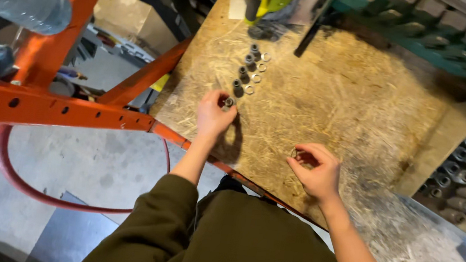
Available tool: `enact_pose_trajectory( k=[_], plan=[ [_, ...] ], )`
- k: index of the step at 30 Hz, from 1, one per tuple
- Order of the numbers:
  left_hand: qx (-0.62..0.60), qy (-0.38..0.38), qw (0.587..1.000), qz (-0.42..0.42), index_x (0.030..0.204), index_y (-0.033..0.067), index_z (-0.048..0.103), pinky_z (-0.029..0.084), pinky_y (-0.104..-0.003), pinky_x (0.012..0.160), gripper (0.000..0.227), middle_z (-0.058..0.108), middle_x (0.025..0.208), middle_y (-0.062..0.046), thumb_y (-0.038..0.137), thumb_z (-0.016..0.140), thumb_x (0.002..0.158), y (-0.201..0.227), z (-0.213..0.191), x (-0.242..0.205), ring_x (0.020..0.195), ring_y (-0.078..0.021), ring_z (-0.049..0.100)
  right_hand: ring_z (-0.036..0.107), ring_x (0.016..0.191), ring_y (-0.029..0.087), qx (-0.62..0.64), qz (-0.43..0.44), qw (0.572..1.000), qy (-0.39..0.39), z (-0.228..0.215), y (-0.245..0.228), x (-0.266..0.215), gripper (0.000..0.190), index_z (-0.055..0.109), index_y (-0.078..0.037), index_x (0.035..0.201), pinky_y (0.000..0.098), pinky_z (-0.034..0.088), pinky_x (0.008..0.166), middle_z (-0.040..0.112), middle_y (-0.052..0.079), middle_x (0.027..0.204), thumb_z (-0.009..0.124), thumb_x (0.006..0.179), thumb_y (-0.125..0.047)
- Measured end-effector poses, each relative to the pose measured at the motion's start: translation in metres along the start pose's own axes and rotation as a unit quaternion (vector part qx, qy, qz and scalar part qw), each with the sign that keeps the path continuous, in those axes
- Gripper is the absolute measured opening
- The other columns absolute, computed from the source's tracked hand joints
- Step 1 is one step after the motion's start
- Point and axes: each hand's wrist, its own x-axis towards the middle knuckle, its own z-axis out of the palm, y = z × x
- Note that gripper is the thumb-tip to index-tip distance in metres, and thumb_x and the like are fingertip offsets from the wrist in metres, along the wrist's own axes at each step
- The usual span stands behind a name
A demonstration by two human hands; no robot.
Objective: The person repeatedly picks small cylindrical metal parts from a metal bin, separates them into two components, and places them on a workbench. The person continues this process, creating a growing pile of separated parts on the table.
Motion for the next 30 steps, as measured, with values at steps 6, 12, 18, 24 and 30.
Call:
enact_pose_trajectory(
  k=[6, 12, 18, 24, 30],
  plan=[
    [0.063, -0.053, 0.995, -0.055, 0.111, 0.0179, 0.083, 0.069, -0.049, 0.092, 0.042, 0.074, 0.103, -0.002, 0.024, 0.1, 0.074, -0.021, 0.008, 0.018, 0.098, -0.0319, 0.083, 0.082, 0.082, 0.025, 0.017, 0.049, 0.998, -0.038, 0.057, 0.022, 0.042, 0.038, 0.087, 0.007, 0.119, 0.0335, 0.072, 0.075, 0.077, 0.022, 0.109, 0.101, 0.083, 0.007],
    [0.061, -0.067, 0.994, -0.062, 0.114, 0.0228, 0.082, 0.069, -0.046, 0.095, 0.043, 0.073, 0.108, 0.001, 0.028, 0.1, 0.076, -0.034, 0.02, 0.021, 0.105, -0.0294, 0.083, 0.085, 0.078, 0.032, -0.047, 0.056, 0.996, -0.047, 0.114, 0.044, 0.087, 0.044, 0.089, 0.005, 0.12, 0.0337, 0.073, 0.069, 0.074, 0.026, 0.103, 0.101, 0.078, 0.008],
    [0.056, -0.089, 0.991, -0.083, 0.117, 0.0242, 0.081, 0.07, -0.048, 0.098, 0.044, 0.073, 0.113, 0.003, 0.031, 0.1, 0.078, -0.035, 0.017, 0.028, 0.11, -0.0294, 0.082, 0.084, 0.071, 0.027, -0.145, 0.03, 0.989, -0.016, 0.165, 0.081, 0.119, 0.043, 0.09, 0.002, 0.114, 0.0299, 0.07, 0.058, 0.074, 0.016, 0.094, 0.103, 0.074, 0.0],
    [0.054, -0.113, 0.991, -0.052, 0.12, 0.0231, 0.081, 0.069, -0.048, 0.098, 0.046, 0.074, 0.114, 0.001, 0.028, 0.099, 0.078, -0.037, 0.011, 0.028, 0.111, -0.0296, 0.082, 0.084, 0.069, 0.019, -0.263, -0.005, 0.965, 0.013, 0.188, 0.114, 0.126, 0.039, 0.089, -0.011, 0.11, 0.0331, 0.07, 0.059, 0.075, 0.001, 0.078, 0.104, 0.075, -0.018],
    [0.055, -0.13, 0.988, -0.067, 0.123, 0.024, 0.08, 0.069, -0.045, 0.098, 0.049, 0.074, 0.116, 0.003, 0.03, 0.099, 0.078, -0.042, 0.01, 0.031, 0.111, -0.0269, 0.082, 0.084, 0.075, 0.023, -0.341, -0.09, 0.935, 0.028, 0.194, 0.129, 0.131, 0.029, 0.082, -0.022, 0.092, 0.0376, 0.067, 0.068, 0.074, -0.004, 0.073, 0.104, 0.074, -0.028]
  ],
)
